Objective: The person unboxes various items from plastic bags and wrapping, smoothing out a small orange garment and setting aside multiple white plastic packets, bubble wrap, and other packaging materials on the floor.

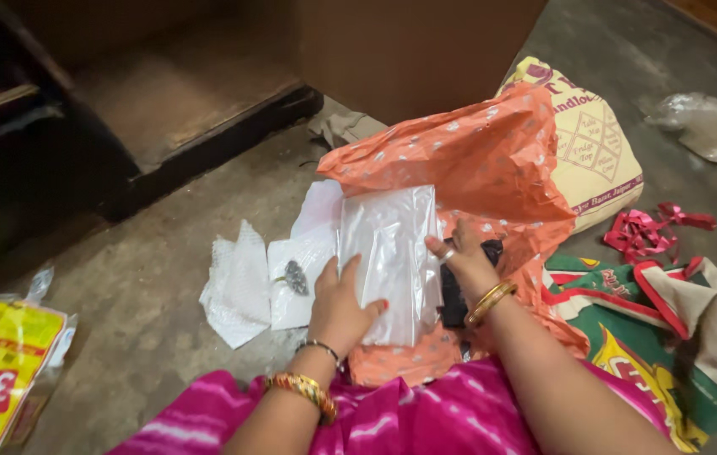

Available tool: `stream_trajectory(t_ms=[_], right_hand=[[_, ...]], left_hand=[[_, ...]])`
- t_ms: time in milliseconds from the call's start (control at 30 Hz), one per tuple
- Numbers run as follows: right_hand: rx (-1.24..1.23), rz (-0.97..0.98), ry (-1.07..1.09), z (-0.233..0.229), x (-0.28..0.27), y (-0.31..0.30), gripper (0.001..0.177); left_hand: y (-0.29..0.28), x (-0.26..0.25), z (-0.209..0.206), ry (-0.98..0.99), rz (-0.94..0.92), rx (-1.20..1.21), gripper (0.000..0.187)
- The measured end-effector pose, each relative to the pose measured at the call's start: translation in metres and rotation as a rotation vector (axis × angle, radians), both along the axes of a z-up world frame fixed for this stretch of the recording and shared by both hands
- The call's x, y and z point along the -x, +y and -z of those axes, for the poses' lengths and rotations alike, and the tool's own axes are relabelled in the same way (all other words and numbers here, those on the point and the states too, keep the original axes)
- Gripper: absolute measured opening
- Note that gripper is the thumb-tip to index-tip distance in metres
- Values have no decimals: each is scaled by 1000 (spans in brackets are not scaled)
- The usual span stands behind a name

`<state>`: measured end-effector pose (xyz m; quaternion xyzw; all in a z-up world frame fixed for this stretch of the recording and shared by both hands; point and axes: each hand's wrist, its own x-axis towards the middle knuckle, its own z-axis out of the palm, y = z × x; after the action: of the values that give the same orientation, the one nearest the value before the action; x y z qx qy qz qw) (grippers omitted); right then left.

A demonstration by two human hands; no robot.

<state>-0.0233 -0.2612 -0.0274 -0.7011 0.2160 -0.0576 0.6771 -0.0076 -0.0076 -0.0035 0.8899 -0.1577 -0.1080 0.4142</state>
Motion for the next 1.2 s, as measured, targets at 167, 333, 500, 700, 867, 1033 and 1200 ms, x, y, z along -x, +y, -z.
stream_trajectory(t_ms=[167,333,500,700,867,1033,1200], right_hand=[[410,-40,294,-1,-14,20,119],[285,-111,222,-2,-27,18,102],[444,-131,270,-1,-27,10,106],[825,-351,458,2,-23,52,81],[736,-84,269,32,-27,40,105],[-221,192,94,41,-21,10,89],[-704,11,91,0,-17,32,77]], left_hand=[[-5,-7,2,56,82,-106,87],[-3,-20,14,81,59,-51,67],[-2,-33,36,111,-114,222,78],[8,-41,50,217,-359,253,90],[-2,-32,50,237,-348,253,96],[3,-36,48,323,-286,253,102],[11,-45,50,379,-320,346,103]])
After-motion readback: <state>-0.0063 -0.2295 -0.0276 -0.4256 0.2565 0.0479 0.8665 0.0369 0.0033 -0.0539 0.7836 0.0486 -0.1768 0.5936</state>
